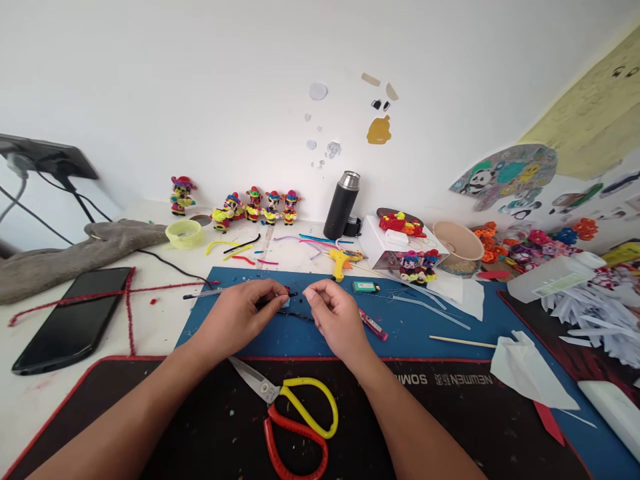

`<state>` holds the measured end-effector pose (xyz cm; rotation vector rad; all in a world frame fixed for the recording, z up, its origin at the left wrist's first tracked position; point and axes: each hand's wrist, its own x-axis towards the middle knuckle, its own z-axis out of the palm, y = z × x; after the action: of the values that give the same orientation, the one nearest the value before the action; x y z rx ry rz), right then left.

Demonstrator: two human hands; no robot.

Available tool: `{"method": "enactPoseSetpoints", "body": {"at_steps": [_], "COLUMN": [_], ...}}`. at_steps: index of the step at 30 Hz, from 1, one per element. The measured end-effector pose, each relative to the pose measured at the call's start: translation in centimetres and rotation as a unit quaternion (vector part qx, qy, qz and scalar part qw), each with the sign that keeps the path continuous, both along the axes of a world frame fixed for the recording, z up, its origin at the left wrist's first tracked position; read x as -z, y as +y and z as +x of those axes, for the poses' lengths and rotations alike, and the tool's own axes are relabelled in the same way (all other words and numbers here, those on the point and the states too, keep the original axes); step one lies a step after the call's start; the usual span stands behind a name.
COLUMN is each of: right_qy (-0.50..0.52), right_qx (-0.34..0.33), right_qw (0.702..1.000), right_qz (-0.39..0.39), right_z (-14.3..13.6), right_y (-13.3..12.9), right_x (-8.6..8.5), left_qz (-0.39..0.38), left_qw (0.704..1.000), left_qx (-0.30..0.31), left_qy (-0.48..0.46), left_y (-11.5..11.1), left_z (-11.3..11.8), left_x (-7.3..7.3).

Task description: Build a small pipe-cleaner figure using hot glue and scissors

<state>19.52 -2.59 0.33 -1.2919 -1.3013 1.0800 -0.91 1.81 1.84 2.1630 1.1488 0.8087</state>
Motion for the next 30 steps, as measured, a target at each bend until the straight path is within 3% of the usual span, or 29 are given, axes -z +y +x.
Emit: {"method": "enactPoseSetpoints", "body": {"at_steps": [4,11,20,30], "right_qy": [-0.019,-0.117,-0.174,-0.145], "right_qx": [-0.026,-0.014,-0.005,0.021], "right_qw": [0.999,0.992,0.983,0.989], "right_qz": [-0.002,0.040,0.051,0.036], "right_z": [-0.12,-0.19,-0.25,-0.09], "right_y": [-0.04,-0.08,-0.39,-0.10], "right_x": [0.22,0.40,0.24,0.25], "left_qz": [0.012,0.045,0.096,0.096], "left_qw": [1.000,0.998,0.995,0.995], "left_qx": [0.007,0.035,0.037,0.032], "left_qy": [0.000,0.005,0.002,0.018], "left_y": [0.03,-0.03,-0.06,-0.05], "left_z": [0.05,0.09,0.15,0.02], "left_x": [0.21,0.94,0.78,0.76]}}
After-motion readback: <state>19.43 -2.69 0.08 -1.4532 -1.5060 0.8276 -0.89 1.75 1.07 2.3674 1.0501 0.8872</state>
